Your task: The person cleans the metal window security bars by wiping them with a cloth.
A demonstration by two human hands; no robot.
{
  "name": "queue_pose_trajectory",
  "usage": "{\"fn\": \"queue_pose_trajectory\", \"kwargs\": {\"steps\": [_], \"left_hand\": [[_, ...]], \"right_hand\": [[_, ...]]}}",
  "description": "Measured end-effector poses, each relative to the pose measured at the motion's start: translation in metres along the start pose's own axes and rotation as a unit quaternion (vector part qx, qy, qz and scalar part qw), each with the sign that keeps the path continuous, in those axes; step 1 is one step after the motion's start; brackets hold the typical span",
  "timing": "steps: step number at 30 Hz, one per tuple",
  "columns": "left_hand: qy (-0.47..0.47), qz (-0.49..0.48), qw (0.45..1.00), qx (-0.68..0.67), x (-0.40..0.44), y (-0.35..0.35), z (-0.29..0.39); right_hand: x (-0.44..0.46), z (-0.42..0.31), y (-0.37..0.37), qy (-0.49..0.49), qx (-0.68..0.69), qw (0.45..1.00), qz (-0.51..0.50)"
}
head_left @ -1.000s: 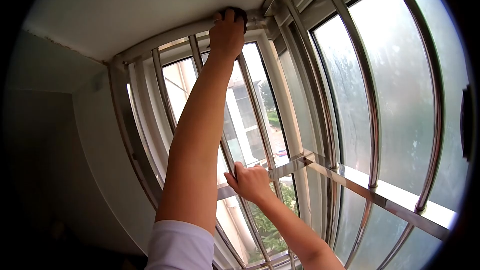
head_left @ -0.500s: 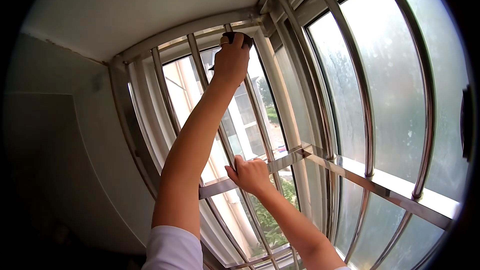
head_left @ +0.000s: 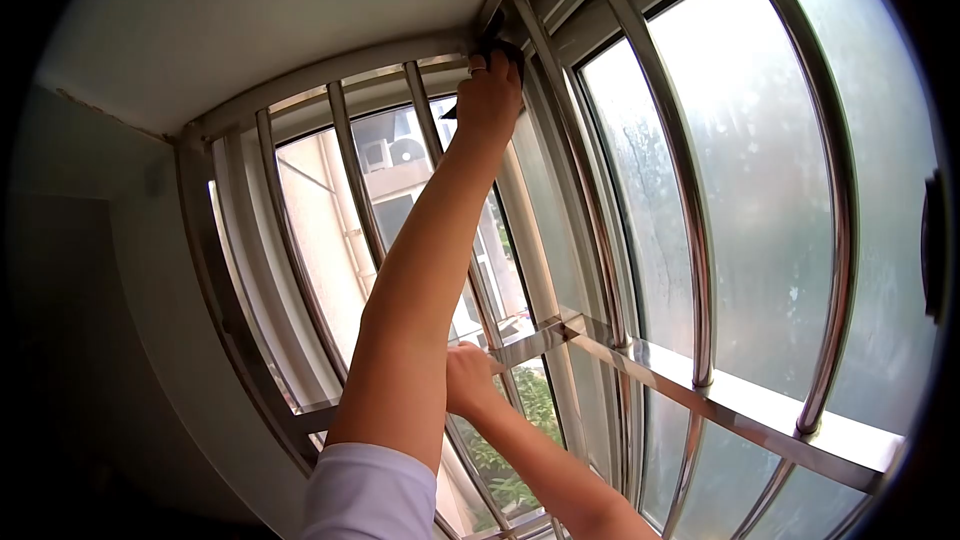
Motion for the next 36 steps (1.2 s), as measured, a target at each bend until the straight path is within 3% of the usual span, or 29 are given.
{"fn": "queue_pose_trajectory", "kwargs": {"steps": [2,6,11,16,18,21,23,29,31,33,35,36], "left_hand": [[0.001,0.05,0.998,-0.03,0.007,0.0,-0.005],[0.003,0.061,0.995,-0.075,0.001,0.008,-0.014],[0.018,-0.014,0.993,-0.117,-0.01,0.015,-0.005],[-0.042,-0.13,0.982,-0.133,-0.044,0.048,0.002],[-0.005,0.003,0.992,-0.123,-0.052,0.073,-0.025],[0.089,-0.064,0.989,-0.099,-0.054,0.05,-0.076],[0.122,-0.036,0.985,-0.115,-0.065,0.046,-0.092],[0.0,-0.16,0.958,-0.236,-0.107,0.067,-0.067],[0.054,-0.027,0.986,-0.155,-0.108,0.086,-0.101],[0.153,-0.024,0.984,-0.082,-0.104,0.085,-0.147],[0.244,-0.1,0.959,-0.104,-0.102,0.068,-0.176],[0.239,-0.109,0.96,-0.098,-0.104,0.049,-0.183]], "right_hand": [[-0.001,0.002,-0.002,0.003,-0.005,1.0,-0.003],[0.0,-0.001,0.002,0.018,0.008,1.0,0.005],[-0.001,0.004,-0.006,0.015,-0.004,1.0,-0.013],[-0.001,0.003,-0.011,-0.018,-0.016,1.0,-0.007],[0.0,0.003,-0.01,-0.03,-0.025,0.999,-0.013],[0.0,0.004,-0.01,-0.042,-0.03,0.999,-0.009],[0.0,0.003,-0.007,-0.046,-0.024,0.999,-0.014],[0.001,0.004,-0.009,-0.051,-0.009,0.999,-0.016],[0.001,0.002,-0.008,-0.039,0.006,0.999,-0.009],[0.002,0.001,-0.007,-0.05,-0.014,0.998,-0.021],[0.001,0.001,-0.007,-0.048,-0.001,0.999,-0.018],[0.002,0.001,-0.006,-0.05,-0.002,0.999,-0.019]]}}
Point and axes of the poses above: each hand's wrist, its own x-axis towards the middle knuckle, its own y-axis out of the back of the hand, z = x × y, the point moved 7 cm from there along x, towards the middle knuckle, and after that the axes turned 8 degrees about x, right-handed, at the moved point
